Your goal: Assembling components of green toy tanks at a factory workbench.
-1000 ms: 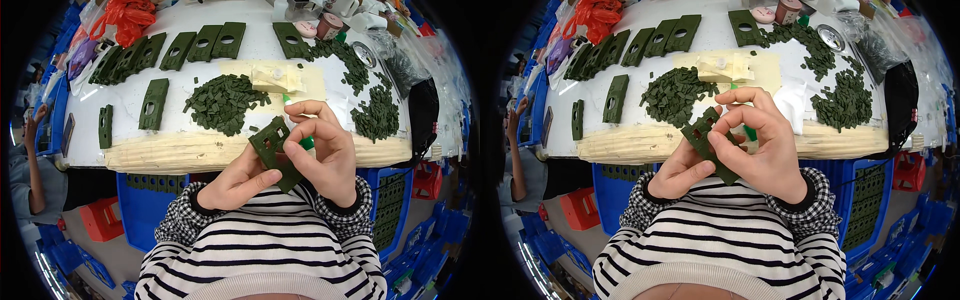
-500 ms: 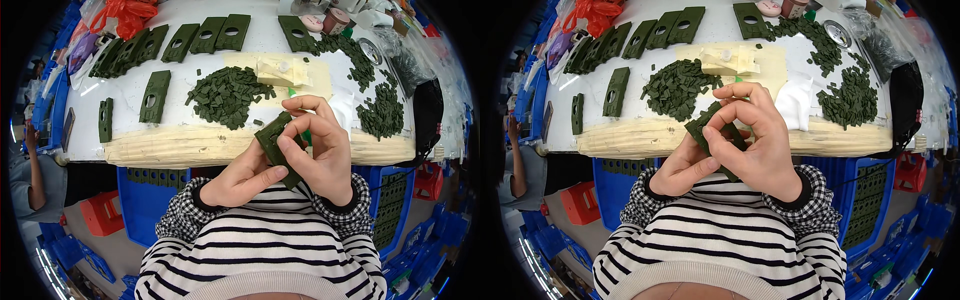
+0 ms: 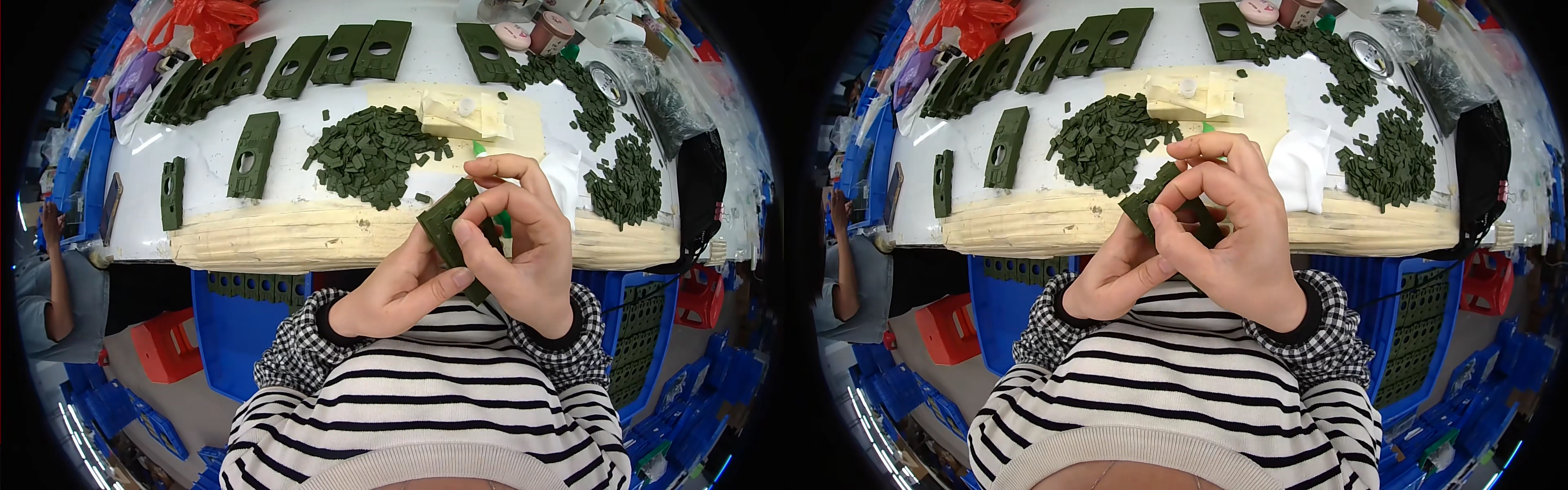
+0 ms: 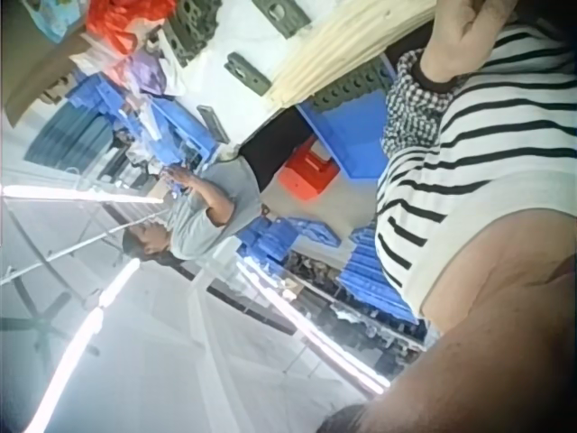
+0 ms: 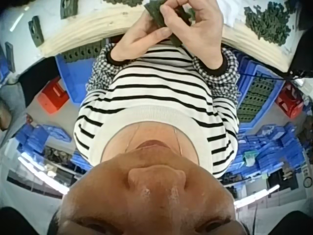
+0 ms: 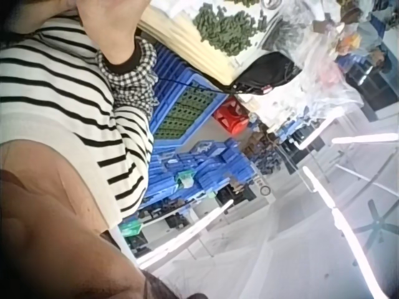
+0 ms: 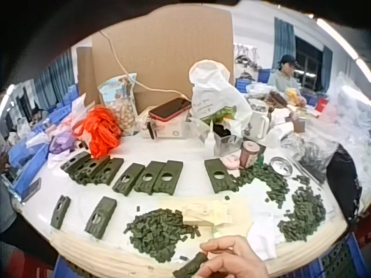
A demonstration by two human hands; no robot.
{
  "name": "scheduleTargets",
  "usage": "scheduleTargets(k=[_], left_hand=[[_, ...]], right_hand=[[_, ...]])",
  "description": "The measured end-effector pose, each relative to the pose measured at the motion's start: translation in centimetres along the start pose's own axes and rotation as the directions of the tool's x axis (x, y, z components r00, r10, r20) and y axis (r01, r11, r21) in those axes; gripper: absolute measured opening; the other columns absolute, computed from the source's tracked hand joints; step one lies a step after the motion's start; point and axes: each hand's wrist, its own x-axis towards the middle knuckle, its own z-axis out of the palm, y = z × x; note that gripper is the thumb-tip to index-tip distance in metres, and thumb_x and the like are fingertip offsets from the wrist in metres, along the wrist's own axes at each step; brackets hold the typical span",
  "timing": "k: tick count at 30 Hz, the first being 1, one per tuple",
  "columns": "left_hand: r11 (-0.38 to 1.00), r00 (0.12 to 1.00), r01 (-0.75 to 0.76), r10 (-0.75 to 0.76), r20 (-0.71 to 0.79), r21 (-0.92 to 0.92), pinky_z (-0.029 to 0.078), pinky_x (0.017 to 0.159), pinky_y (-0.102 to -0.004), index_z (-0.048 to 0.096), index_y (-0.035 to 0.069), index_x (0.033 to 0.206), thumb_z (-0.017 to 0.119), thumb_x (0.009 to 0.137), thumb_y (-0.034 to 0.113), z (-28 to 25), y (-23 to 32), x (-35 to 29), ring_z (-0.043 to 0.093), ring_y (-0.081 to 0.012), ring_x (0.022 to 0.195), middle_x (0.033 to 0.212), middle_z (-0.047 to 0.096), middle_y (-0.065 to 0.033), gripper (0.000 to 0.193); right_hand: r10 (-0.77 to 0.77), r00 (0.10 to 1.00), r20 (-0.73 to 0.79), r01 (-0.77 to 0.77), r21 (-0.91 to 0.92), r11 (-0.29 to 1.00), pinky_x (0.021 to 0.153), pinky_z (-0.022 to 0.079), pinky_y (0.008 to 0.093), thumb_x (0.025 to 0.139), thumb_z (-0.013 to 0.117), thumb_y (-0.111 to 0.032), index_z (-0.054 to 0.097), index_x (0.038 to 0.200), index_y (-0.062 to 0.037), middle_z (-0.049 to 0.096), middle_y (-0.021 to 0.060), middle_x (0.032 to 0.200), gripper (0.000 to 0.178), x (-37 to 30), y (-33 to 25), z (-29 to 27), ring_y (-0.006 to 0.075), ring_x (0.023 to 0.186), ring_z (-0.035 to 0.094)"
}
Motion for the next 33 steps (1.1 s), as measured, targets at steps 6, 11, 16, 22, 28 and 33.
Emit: scheduleTargets(k=[6,11,16,22,28,33], left_hand=[[1.000,1.000,-0.011,0.011,-0.005,0.021,0.033,0.105,-0.0340,0.009,-0.001,0.146,0.045,0.097,0.008,0.0,-0.2,0.1,0.036,-0.0189,0.127,0.137,0.032,-0.0121,0.061],[0.997,1.000,-0.015,0.014,0.008,0.078,0.033,0.105,-0.0339,0.010,-0.002,0.145,0.045,0.098,0.009,0.0,0.1,0.1,0.037,-0.0194,0.127,0.137,0.033,-0.0132,0.060],[0.997,1.000,-0.007,0.007,-0.006,0.076,0.033,0.106,-0.0340,0.009,-0.002,0.144,0.044,0.098,0.008,0.0,-0.2,0.0,0.036,-0.0202,0.128,0.137,0.033,-0.0147,0.059],[0.995,1.000,-0.021,0.021,0.005,0.099,0.032,0.106,-0.0341,0.009,-0.004,0.144,0.044,0.097,0.007,0.0,0.0,-0.1,0.036,-0.0204,0.128,0.138,0.032,-0.0155,0.060],[0.999,0.999,-0.021,0.019,0.036,0.048,0.033,0.105,-0.0334,0.010,-0.002,0.145,0.045,0.097,0.006,-0.3,-0.4,-0.2,0.036,-0.0194,0.127,0.137,0.033,-0.0139,0.060],[0.996,0.996,0.019,-0.011,0.088,-0.091,0.034,0.104,-0.0339,0.012,0.000,0.146,0.045,0.097,0.006,-0.6,-0.1,-0.4,0.038,-0.0185,0.125,0.136,0.035,-0.0109,0.059]], right_hand=[[-0.076,0.995,-0.071,0.072,-0.055,0.996,0.061,0.050,0.0246,0.072,0.068,-0.003,0.062,0.077,-0.0022,0.053,0.0106,0.108,0.008,0.1,0.6,0.2,0.0179,0.093,0.056],[-0.104,0.992,-0.071,0.099,-0.072,0.993,0.061,0.049,0.0239,0.072,0.069,-0.002,0.061,0.077,-0.0019,0.053,0.0105,0.106,0.009,0.1,0.8,0.2,0.0165,0.088,0.056],[-0.050,0.999,-0.016,0.049,-0.078,0.996,0.078,0.043,0.0261,0.074,0.066,0.001,0.059,0.078,-0.0008,0.050,0.0109,0.111,0.008,0.0,0.3,0.0,0.0154,0.095,0.051],[-0.050,0.998,0.033,0.053,-0.109,0.993,0.086,0.040,0.0267,0.075,0.065,0.001,0.058,0.078,-0.0008,0.049,0.0110,0.113,0.008,0.0,0.3,-0.3,0.0154,0.100,0.049],[-0.108,0.994,-0.002,0.106,-0.146,0.983,0.078,0.044,0.0285,0.072,0.068,-0.001,0.057,0.076,-0.0019,0.052,0.0119,0.104,0.011,0.1,0.4,-0.1,0.0192,0.094,0.052],[-0.145,0.990,-0.001,0.144,-0.028,0.989,0.085,0.042,0.0306,0.076,0.066,-0.001,0.055,0.085,-0.0009,0.052,0.0130,0.103,0.015,0.0,0.5,-0.8,0.0194,0.097,0.051]])
